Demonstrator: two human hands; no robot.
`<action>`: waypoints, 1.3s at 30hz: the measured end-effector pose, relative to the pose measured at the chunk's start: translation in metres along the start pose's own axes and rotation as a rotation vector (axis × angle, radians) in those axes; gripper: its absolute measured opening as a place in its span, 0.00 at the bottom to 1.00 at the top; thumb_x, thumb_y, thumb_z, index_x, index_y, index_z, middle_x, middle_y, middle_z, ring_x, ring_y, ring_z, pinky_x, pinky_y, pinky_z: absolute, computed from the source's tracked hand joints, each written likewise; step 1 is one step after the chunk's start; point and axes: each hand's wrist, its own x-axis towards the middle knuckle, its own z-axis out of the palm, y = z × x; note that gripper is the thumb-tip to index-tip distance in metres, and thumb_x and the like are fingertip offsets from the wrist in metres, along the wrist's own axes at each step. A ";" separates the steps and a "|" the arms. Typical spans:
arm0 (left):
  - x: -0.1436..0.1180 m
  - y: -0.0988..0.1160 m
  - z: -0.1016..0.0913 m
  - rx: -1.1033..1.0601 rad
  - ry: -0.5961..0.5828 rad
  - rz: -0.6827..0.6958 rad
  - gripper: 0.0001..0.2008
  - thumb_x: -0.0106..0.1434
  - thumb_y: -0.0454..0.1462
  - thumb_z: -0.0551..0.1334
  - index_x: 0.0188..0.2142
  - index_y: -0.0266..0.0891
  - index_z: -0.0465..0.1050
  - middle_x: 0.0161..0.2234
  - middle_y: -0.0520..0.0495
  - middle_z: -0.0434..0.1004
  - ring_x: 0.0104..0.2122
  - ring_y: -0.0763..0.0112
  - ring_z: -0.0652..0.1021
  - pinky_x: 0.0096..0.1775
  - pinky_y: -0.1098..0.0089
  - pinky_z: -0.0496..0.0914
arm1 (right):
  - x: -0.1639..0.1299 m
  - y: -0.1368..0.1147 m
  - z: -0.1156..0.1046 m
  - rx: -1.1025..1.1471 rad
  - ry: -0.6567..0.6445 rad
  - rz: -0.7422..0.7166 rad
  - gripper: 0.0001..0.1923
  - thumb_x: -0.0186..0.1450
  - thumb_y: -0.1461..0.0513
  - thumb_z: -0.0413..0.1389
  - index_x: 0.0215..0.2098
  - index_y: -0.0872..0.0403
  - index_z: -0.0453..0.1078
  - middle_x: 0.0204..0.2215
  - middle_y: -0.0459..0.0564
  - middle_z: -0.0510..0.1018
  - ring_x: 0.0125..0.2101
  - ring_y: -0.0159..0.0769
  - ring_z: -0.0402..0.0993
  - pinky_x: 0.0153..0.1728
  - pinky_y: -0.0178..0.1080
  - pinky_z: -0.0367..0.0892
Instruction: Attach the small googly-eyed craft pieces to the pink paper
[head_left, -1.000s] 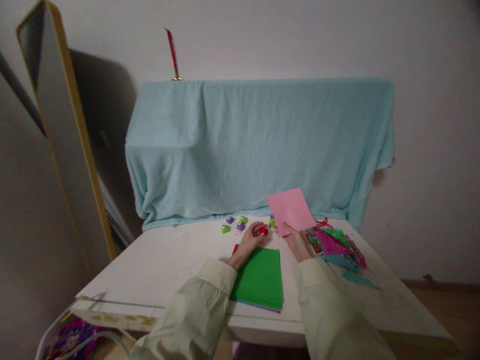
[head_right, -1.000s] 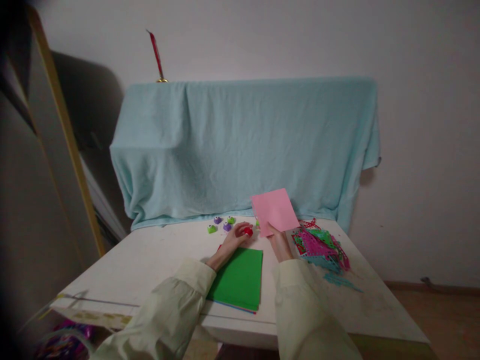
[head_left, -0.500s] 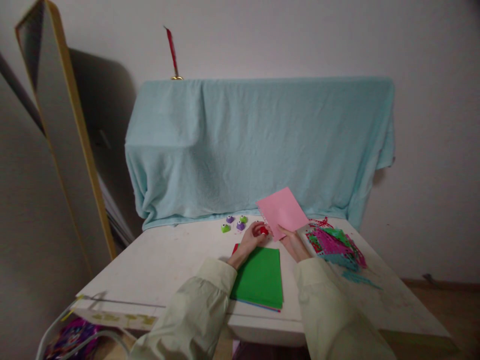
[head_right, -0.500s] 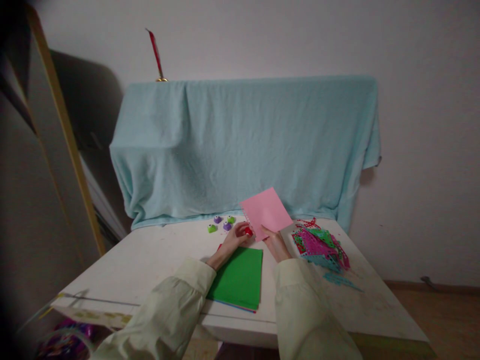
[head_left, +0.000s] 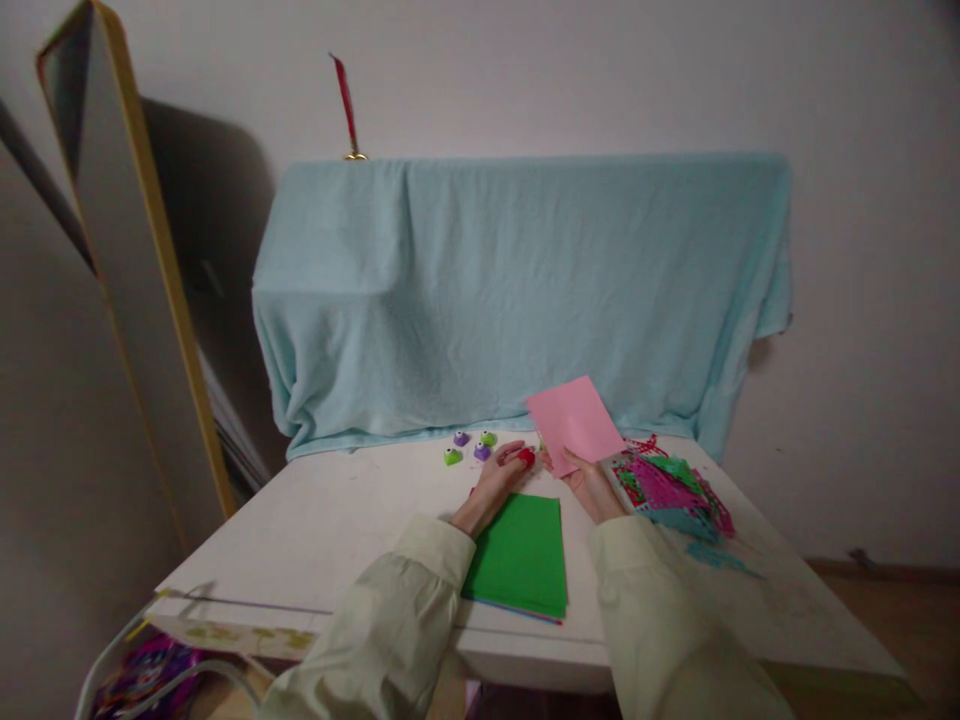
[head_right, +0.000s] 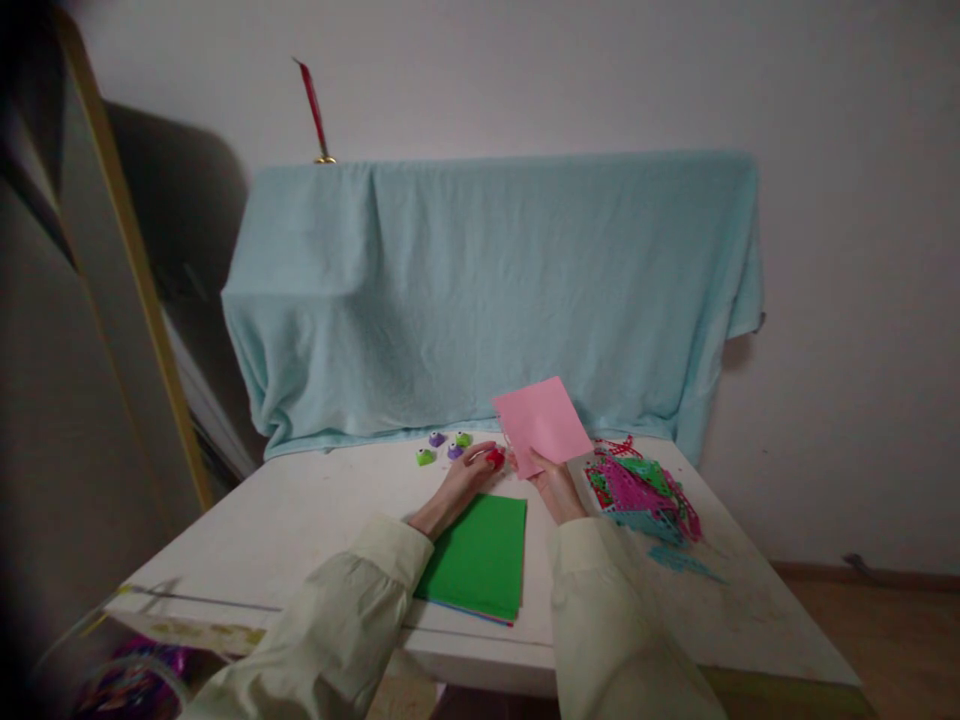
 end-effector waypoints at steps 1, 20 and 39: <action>-0.001 0.001 0.001 -0.016 -0.016 -0.005 0.24 0.51 0.32 0.66 0.48 0.35 0.68 0.46 0.38 0.74 0.42 0.65 0.76 0.51 0.61 0.65 | 0.001 0.000 -0.001 -0.004 0.027 -0.033 0.16 0.57 0.61 0.60 0.42 0.60 0.70 0.35 0.56 0.79 0.37 0.42 0.76 0.40 0.43 0.71; -0.008 0.016 0.008 -0.078 -0.079 -0.021 0.22 0.45 0.25 0.59 0.42 0.34 0.73 0.45 0.41 0.73 0.42 0.66 0.75 0.49 0.64 0.67 | -0.010 -0.011 -0.002 -1.065 0.642 -0.826 0.30 0.56 0.58 0.57 0.55 0.57 0.56 0.47 0.61 0.65 0.50 0.51 0.61 0.51 0.55 0.55; -0.010 0.015 0.011 0.070 -0.066 -0.001 0.19 0.47 0.28 0.60 0.41 0.35 0.75 0.43 0.43 0.76 0.39 0.68 0.74 0.41 0.72 0.65 | -0.031 -0.003 0.048 -1.417 0.028 -0.905 0.07 0.57 0.66 0.56 0.35 0.50 0.70 0.64 0.47 0.47 0.60 0.50 0.50 0.54 0.54 0.51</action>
